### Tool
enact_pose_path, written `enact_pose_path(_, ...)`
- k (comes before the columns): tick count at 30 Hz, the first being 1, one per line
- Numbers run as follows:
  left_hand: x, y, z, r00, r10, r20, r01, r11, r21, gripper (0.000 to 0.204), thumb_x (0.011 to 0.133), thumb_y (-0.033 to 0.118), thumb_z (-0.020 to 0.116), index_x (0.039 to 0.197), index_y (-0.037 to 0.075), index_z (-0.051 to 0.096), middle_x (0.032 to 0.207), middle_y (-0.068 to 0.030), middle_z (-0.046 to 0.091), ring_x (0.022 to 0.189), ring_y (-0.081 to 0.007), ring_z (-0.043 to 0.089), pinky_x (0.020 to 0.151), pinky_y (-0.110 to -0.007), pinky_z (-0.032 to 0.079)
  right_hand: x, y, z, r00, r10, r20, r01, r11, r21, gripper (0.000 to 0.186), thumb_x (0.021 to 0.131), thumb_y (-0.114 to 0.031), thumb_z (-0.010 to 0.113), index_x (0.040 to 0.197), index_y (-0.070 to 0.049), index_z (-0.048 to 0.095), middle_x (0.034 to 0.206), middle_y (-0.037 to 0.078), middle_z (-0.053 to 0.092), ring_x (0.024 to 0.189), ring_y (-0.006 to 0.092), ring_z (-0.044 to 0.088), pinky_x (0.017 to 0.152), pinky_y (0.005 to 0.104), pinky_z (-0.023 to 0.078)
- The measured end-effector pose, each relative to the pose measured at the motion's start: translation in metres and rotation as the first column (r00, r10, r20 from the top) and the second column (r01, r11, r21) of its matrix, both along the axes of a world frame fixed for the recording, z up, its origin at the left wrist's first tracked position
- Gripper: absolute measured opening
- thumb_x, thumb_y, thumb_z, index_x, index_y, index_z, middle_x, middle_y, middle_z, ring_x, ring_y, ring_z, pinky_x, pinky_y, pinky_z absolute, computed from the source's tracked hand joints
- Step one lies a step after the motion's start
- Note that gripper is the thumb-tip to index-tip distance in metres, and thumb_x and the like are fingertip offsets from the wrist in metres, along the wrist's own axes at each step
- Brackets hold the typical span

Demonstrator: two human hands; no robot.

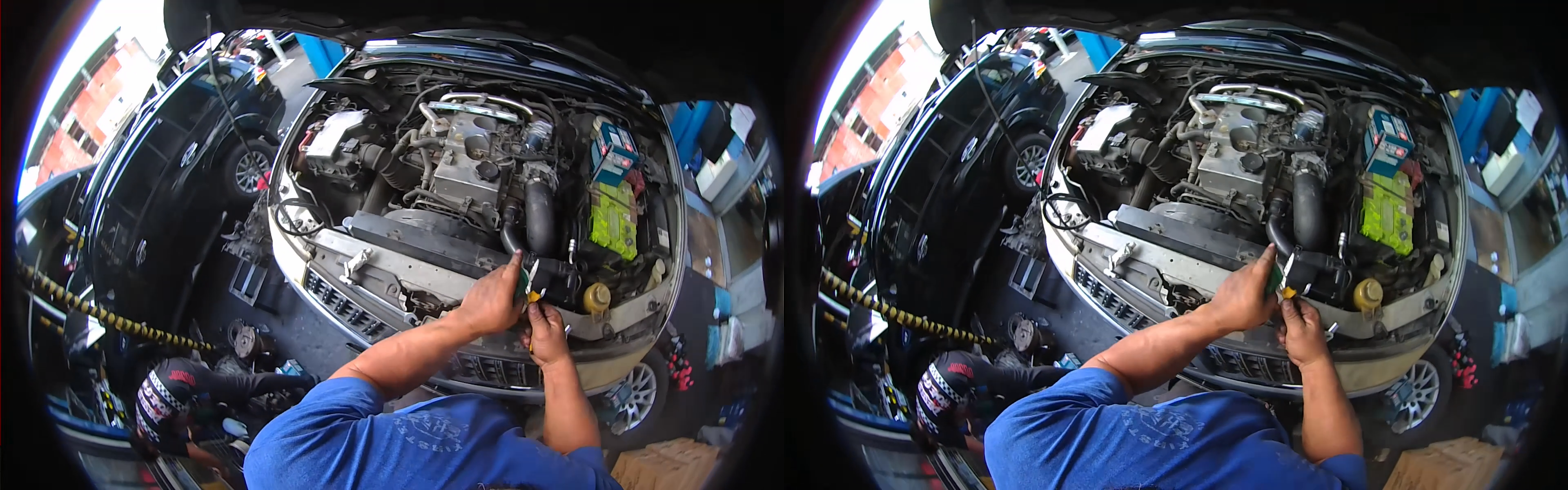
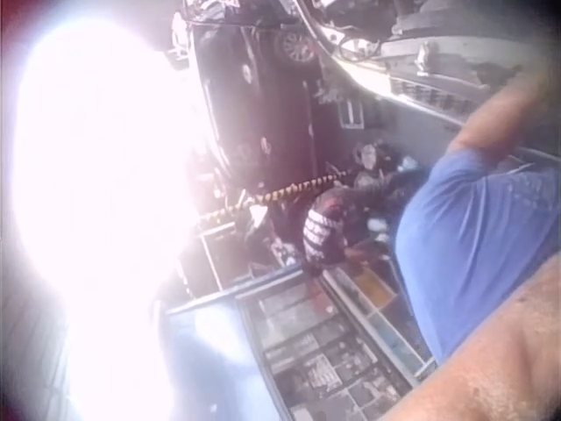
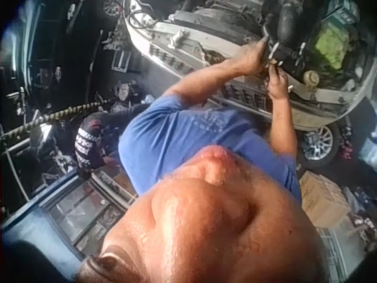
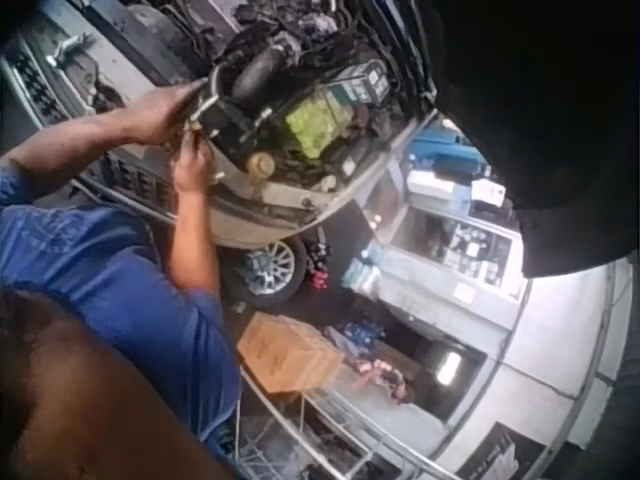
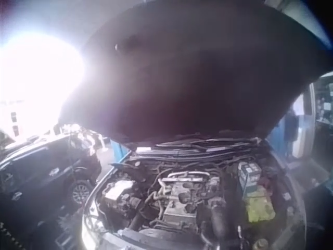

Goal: Repairing a car engine by adjusting hoses and using pliers to secure clamps.

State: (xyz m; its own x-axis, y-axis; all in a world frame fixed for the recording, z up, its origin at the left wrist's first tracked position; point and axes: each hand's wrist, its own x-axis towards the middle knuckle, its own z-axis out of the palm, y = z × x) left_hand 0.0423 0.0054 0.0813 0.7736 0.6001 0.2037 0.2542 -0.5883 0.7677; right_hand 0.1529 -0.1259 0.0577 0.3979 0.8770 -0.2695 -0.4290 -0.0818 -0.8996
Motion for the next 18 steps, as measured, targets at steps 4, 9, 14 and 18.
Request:
enact_pose_path(4, 0.005, 0.010, 0.002, 0.993, 0.040, -0.111, -0.024, 0.989, 0.148, 0.089, 0.079, 0.023, 0.069, 0.145, -0.014, 0.022, 0.100, -0.0329, 0.063, 0.090, -0.0461, 0.064, 0.077, -0.053, 0.050, 0.000, 0.014, -0.004, 0.989, 0.000, 0.147, 0.006, 0.999, -0.041, 0.023, 0.100, -0.028, 0.056, 0.092, -0.007, 0.058, 0.073, -0.002, 0.052, 0.050, 0.0062, 0.043, 0.043, 0.0229, 0.038)
enact_pose_path(9, -0.008, 0.049, -0.002, 0.999, -0.050, -0.008, 0.049, 0.991, -0.127, 0.069, 0.077, 0.013, 0.067, 0.139, -0.003, 0.041, 0.103, -0.0272, 0.066, 0.096, -0.0385, 0.066, 0.084, -0.044, 0.051, -0.012, 0.031, 0.000, 0.971, 0.012, 0.239, -0.019, 0.999, 0.027, 0.021, 0.100, -0.023, 0.055, 0.086, -0.007, 0.055, 0.066, -0.002, 0.046, 0.049, 0.0058, 0.042, 0.040, 0.0238, 0.036)
enact_pose_path(14, -0.033, 0.080, -0.009, 0.893, -0.265, 0.363, 0.439, 0.691, -0.575, 0.073, 0.078, 0.005, 0.063, 0.145, -0.004, 0.035, 0.108, -0.0095, 0.065, 0.099, -0.0139, 0.058, 0.087, -0.029, 0.047, -0.021, 0.039, 0.033, 0.963, 0.130, 0.237, -0.119, 0.991, -0.062, 0.023, 0.099, -0.021, 0.056, 0.082, -0.006, 0.052, 0.060, -0.002, 0.042, 0.044, 0.0052, 0.035, 0.039, 0.0233, 0.035)
enact_pose_path(18, -0.058, 0.089, 0.013, 0.967, -0.126, 0.223, 0.166, 0.971, -0.172, 0.094, 0.076, 0.010, 0.066, 0.150, -0.008, 0.011, 0.098, -0.0302, 0.061, 0.093, -0.0429, 0.062, 0.079, -0.045, 0.050, -0.029, 0.064, 0.033, 0.938, 0.141, 0.317, -0.124, 0.990, -0.072, 0.026, 0.099, -0.025, 0.058, 0.082, -0.007, 0.051, 0.058, -0.002, 0.040, 0.042, 0.0064, 0.034, 0.038, 0.0228, 0.035)
